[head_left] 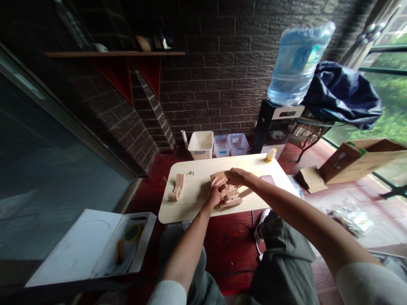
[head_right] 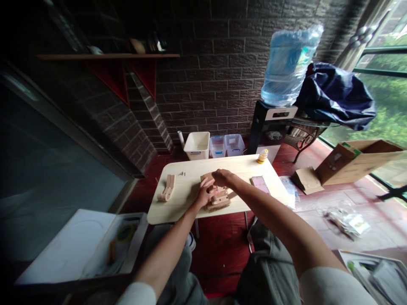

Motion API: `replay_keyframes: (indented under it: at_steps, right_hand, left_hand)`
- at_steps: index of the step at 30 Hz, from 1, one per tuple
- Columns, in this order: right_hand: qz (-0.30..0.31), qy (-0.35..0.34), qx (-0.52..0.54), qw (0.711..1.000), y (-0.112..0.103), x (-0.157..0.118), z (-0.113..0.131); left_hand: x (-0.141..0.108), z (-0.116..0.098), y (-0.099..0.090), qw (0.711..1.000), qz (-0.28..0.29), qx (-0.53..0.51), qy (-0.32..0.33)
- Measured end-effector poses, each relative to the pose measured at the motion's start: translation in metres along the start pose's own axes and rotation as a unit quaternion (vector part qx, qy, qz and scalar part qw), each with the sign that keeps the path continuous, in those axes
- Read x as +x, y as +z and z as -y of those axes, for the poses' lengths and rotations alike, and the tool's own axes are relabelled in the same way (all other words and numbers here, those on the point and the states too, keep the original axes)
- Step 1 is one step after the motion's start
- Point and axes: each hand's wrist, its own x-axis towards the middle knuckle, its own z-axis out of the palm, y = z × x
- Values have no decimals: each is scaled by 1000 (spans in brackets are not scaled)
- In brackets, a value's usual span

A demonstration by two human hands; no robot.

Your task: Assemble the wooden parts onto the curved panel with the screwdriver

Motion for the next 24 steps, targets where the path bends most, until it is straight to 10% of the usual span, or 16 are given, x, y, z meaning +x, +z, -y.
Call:
replay_keyframes:
  at_steps: [24]
  right_hand:
    - [-7, -25, -10, 1000, 9, -1, -14]
  left_hand:
    - [0, -1, -1, 1000, 9, -2, 6]
